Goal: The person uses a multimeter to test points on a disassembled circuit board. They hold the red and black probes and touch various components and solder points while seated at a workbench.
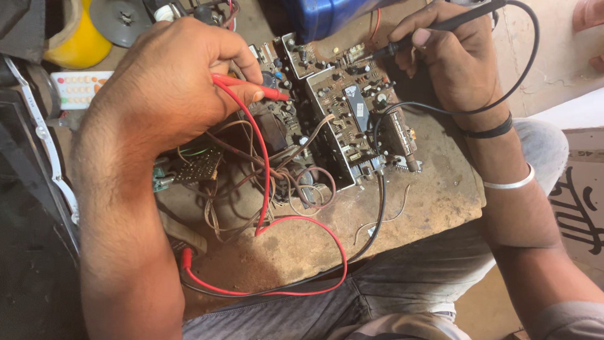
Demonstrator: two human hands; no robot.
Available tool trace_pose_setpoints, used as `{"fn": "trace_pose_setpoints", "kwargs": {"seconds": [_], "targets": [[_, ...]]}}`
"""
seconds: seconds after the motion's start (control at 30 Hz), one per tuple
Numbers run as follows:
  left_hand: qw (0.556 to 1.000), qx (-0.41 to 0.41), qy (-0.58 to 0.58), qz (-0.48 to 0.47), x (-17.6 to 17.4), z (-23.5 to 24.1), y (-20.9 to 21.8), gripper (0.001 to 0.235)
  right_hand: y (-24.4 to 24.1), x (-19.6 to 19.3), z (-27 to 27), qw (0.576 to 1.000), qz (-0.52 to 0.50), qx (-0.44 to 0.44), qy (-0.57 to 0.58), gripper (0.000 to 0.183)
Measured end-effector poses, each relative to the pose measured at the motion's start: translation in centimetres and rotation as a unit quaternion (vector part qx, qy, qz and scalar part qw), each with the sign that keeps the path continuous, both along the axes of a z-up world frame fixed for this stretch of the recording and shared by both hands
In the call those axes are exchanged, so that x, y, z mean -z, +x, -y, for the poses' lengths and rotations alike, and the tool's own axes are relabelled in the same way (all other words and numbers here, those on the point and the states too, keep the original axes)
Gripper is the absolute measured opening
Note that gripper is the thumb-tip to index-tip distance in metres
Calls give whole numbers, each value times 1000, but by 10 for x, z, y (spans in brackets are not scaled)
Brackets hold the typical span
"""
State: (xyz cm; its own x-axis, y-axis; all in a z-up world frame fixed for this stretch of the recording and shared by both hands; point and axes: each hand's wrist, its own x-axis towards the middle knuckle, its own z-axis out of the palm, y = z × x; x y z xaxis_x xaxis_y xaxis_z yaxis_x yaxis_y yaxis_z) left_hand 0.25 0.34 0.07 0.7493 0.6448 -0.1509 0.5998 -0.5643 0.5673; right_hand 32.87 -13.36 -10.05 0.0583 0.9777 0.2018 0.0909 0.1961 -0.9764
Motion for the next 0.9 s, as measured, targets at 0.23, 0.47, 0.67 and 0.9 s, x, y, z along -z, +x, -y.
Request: {"fn": "trace_pose_setpoints", "kwargs": {"seconds": [0.23,0.47,0.67,0.9], "targets": [[1000,7,14,0,2,-1,0,13,1,1,-2,1000,-6,-11,11,26],[1000,1,8,6,1,0,-1,11,2,2,-1,1000,-7,-15,14,26],[1000,9,21,-5,-3,0,2,10,0,-2,-1,1000,1,21,-4,24],[999,-20,-3,-46,-6,1,4,11,-6,-7,-4,996,-43,72,12,9]]}}
